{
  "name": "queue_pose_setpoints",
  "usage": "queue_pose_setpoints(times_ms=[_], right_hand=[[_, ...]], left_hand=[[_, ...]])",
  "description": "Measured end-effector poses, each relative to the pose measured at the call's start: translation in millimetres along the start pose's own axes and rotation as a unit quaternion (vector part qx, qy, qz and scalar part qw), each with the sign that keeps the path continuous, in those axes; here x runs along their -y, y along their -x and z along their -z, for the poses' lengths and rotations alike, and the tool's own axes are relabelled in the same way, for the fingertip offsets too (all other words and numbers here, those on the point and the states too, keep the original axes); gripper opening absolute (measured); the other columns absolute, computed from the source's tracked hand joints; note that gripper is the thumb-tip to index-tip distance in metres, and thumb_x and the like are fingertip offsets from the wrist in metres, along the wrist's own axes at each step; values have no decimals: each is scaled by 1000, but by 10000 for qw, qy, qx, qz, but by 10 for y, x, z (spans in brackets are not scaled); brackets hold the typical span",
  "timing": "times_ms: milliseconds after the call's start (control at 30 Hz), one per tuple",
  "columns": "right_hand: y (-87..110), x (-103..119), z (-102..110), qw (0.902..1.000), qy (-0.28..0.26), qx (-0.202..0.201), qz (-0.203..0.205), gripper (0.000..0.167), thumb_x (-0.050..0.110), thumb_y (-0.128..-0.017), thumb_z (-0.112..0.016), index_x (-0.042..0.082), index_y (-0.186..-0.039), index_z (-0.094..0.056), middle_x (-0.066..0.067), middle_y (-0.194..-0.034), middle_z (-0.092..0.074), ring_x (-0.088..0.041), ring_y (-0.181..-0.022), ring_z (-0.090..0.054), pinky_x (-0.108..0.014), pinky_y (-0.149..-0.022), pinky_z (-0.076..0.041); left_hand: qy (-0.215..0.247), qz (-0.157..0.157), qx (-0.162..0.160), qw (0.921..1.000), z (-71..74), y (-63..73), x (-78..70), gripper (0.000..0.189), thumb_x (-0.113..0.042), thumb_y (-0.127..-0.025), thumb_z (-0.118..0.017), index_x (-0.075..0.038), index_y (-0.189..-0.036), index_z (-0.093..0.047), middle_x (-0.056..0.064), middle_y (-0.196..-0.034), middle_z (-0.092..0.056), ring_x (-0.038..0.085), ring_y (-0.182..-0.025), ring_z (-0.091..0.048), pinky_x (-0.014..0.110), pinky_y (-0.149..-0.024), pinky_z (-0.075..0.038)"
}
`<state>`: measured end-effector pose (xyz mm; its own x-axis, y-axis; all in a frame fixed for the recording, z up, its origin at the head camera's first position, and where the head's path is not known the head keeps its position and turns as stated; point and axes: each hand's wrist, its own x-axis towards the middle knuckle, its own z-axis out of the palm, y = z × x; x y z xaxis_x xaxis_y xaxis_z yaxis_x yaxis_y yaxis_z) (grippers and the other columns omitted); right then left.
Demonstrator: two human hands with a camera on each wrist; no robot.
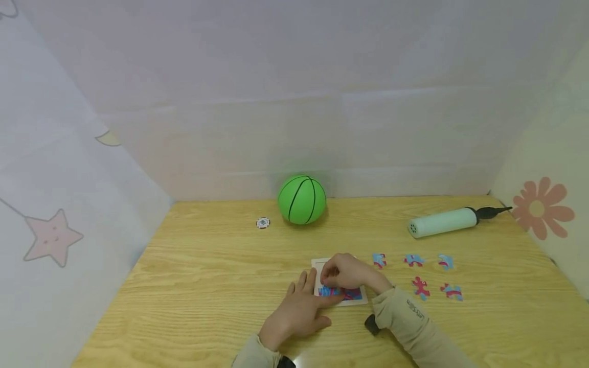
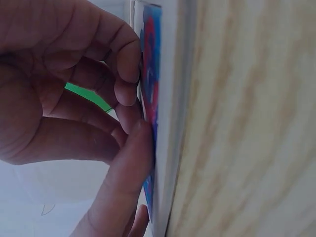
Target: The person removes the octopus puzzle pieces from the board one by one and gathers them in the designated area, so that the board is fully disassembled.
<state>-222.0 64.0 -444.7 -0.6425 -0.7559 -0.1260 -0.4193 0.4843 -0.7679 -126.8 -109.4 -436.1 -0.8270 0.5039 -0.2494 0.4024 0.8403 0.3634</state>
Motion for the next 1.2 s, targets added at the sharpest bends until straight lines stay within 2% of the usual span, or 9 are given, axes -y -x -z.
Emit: queue_pose_setpoints(times_ms=[267, 400, 533, 700, 800, 933, 1200], right_hand=[[-1, 19, -40, 9996, -229, -176, 10, 12, 0, -84, -69, 10, -80, -63, 6, -70, -59, -7, -61, -53, -23, -58, -45], [43, 29, 12, 9959, -801, -394, -158, 7, 1, -84, -68, 6, -84, -63, 1, -73, -60, -12, -64, -57, -26, -58, -50], [116, 18, 118, 9858, -1528, -623, -310, 6, 2, -86, -67, 0, -89, -62, -6, -78, -60, -20, -70, -63, -36, -65, -56], [228, -13, 224, 9780, -1940, -690, -329, 9, 2, -87, -66, -3, -91, -61, -9, -80, -60, -22, -72, -64, -42, -70, -56], [331, -42, 274, 9766, -1993, -714, -378, 9, 2, -87, -66, -4, -92, -61, -9, -81, -59, -24, -74, -64, -43, -71, -56], [494, -112, 350, 9793, -1835, -769, -362, 9, 4, -88, -67, -2, -92, -61, -10, -83, -59, -28, -76, -63, -42, -71, -56], [816, -282, 453, 9866, -1392, -824, -198, 10, 8, -89, -67, 0, -91, -63, -9, -85, -63, -21, -73, -61, -33, -69, -54]], left_hand=[[65, -57, 19, 10000, -4, 0, 1, 53, -38, -90, -64, -43, -140, -46, 28, -154, -14, 48, -140, -14, 64, -104, -26], [30, -31, 4, 10000, -12, -8, -5, 52, -38, -90, -64, -44, -139, -47, 29, -154, -13, 49, -140, -13, 64, -104, -26], [41, 44, 4, 10000, -19, -16, -11, 51, -38, -90, -64, -46, -138, -48, 29, -154, -13, 49, -140, -13, 64, -105, -25], [83, 139, -22, 9999, -21, -12, -9, 50, -37, -89, -65, -47, -136, -50, 28, -154, -14, 49, -140, -15, 63, -105, -25], [88, 146, -74, 9998, -29, -9, -9, 50, -37, -89, -66, -47, -135, -51, 29, -154, -14, 49, -139, -16, 63, -105, -25], [35, 106, -178, 9998, -40, -2, -13, 50, -37, -88, -66, -46, -135, -52, 30, -153, -16, 49, -139, -18, 63, -104, -26], [114, 122, -200, 9997, -18, 18, -27, 51, -35, -88, -67, -45, -136, -52, 32, -153, -15, 50, -139, -17, 64, -105, -25]])
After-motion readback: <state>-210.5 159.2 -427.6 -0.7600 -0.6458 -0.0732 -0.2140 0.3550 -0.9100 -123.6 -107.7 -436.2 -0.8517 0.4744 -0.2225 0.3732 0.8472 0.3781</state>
